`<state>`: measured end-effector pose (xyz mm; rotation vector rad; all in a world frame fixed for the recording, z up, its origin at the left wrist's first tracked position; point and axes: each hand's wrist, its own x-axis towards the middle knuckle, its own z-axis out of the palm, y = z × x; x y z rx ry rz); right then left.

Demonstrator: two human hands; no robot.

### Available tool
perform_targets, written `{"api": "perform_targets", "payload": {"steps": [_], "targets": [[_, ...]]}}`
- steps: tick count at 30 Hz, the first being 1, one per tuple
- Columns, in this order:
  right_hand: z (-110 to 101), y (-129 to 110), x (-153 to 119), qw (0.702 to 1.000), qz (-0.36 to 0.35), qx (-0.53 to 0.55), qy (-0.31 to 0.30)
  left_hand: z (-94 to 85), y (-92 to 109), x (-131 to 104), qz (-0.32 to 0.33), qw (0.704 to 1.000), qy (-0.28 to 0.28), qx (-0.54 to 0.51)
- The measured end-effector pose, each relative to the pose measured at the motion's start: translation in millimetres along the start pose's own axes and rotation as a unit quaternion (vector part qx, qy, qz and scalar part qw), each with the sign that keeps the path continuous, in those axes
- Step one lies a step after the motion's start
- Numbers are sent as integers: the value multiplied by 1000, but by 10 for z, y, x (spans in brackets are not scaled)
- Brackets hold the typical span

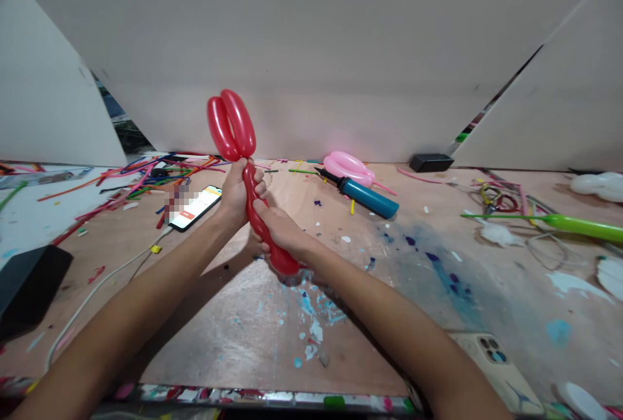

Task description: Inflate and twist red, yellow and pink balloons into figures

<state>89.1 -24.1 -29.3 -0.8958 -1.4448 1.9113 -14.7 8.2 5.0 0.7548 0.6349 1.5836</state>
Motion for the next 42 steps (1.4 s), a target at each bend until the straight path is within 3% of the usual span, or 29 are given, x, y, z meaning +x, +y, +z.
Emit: {"api": "perform_targets", "payload": {"steps": [14,19,22,26,30,32,36,42], "targets": [[-42,-41,-10,999,-9,-48,16,49,-43,-68,18,999,29,-14],[-41,-35,5,998,-2,-62,25,53,-89,-86,54,997,41,29],[-70,-21,20,999,-1,-48,16,30,-68,-64,38,999,32,-1],[-176,-73,20,995,57,62,-54,-33,27,-10,-2,998,-19,-61],[-358,-177,-9,976,62,165,-127,-121,140,35,-71,989,-129,1],[-454,-205,-24,973,52,171,-147,-172,178,64,-91,979,-176,47],[-588,-196,-30,960,76,159,-219,-267,199,124,-36,981,-182,61],[-591,-214,-62,934,62,212,-281,-319,187,112,-97,941,-309,94]]}}
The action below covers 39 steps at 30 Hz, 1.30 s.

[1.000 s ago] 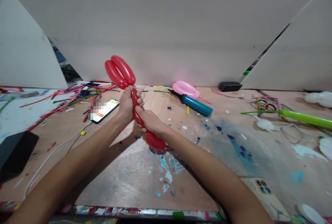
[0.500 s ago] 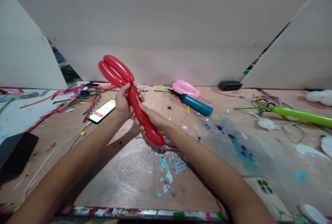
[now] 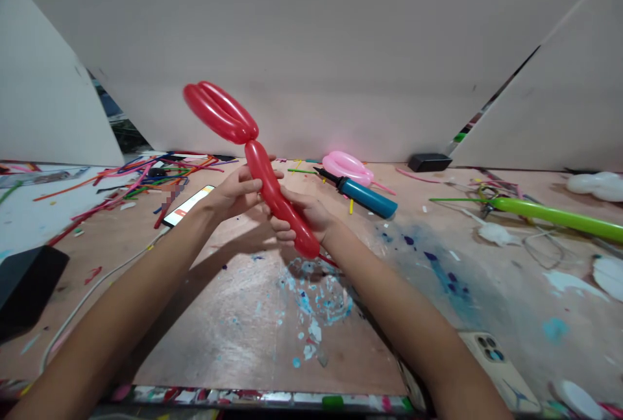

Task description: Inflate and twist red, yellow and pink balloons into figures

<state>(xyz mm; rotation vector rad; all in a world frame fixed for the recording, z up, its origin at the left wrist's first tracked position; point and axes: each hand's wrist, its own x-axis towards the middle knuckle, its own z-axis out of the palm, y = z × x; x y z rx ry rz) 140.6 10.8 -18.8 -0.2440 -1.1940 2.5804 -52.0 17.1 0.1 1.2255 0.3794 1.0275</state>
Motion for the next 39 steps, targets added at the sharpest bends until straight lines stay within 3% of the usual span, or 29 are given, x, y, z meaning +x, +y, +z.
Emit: {"api": "perform_targets", "payload": {"steps": [4,11,14,17,20,23,29,32,35,39], "targets": [[35,0,12,1000,-18,13,-6,6,-9,-4,16,998,-25,48],[30,-13,23,998,-16,-35,49,37,0,18,56,989,47,132],[124,-45,17,989,-39,-98,101,67,13,24,65,982,71,163],[231,-58,37,958,-78,-193,195,79,10,44,89,966,117,213],[248,-15,100,894,-114,-306,308,76,4,65,108,937,176,281],[179,54,156,804,-158,-430,379,68,8,71,106,916,213,323],[144,125,131,588,-175,-674,411,114,-57,84,89,914,240,315],[169,137,120,520,-161,-725,423,169,-106,97,88,918,257,288],[145,100,117,533,-181,-713,418,166,-103,104,69,946,225,221],[71,-8,94,617,-200,-655,386,53,-56,112,62,980,184,50]]}}
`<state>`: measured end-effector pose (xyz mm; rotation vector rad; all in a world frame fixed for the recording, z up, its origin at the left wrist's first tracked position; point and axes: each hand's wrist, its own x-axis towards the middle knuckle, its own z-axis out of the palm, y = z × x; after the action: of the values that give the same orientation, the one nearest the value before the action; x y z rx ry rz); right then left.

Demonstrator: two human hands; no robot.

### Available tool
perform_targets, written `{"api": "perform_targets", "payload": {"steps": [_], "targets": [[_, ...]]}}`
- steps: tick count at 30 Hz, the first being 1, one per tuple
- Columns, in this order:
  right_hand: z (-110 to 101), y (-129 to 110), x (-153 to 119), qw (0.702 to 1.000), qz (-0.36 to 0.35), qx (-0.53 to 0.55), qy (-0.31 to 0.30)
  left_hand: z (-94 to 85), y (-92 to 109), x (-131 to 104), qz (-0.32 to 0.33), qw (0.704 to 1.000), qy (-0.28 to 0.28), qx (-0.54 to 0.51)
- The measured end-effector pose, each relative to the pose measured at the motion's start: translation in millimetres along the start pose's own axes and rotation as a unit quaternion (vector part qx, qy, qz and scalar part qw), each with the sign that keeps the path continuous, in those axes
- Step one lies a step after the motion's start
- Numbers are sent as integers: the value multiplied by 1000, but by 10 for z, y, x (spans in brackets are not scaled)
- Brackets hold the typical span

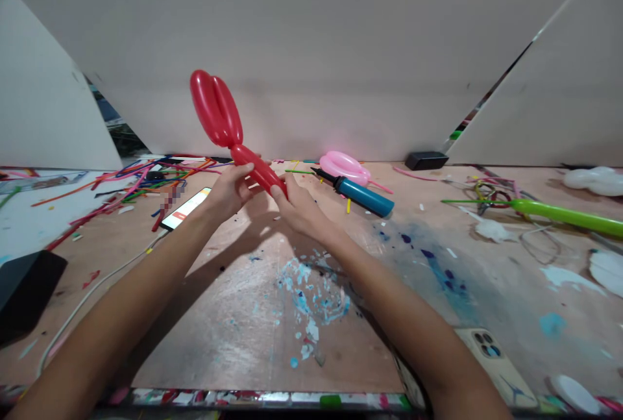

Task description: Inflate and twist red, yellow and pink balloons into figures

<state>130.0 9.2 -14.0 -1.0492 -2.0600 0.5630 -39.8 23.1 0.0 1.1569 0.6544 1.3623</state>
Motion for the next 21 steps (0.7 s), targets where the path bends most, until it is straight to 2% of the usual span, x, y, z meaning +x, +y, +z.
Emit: {"api": "perform_targets", "payload": {"steps": [4,7,9,12,14,17,19,21], "targets": [[-48,16,12,995,48,82,-20,-52,-17,24,32,999,24,18],[-62,5,-9,995,46,89,-5,-47,-12,28,34,998,23,40],[-81,4,-11,994,49,100,-20,-71,23,53,40,998,26,32],[-131,3,9,991,68,100,-62,-173,101,128,100,990,92,26],[-163,-6,23,989,81,95,-74,-259,144,173,153,977,146,37],[-189,-20,30,983,116,119,-83,-345,177,187,227,949,194,100],[-197,-13,35,974,148,151,-81,-354,183,155,255,924,203,199],[-212,13,46,952,176,232,-94,-336,184,108,258,890,181,328]]}}
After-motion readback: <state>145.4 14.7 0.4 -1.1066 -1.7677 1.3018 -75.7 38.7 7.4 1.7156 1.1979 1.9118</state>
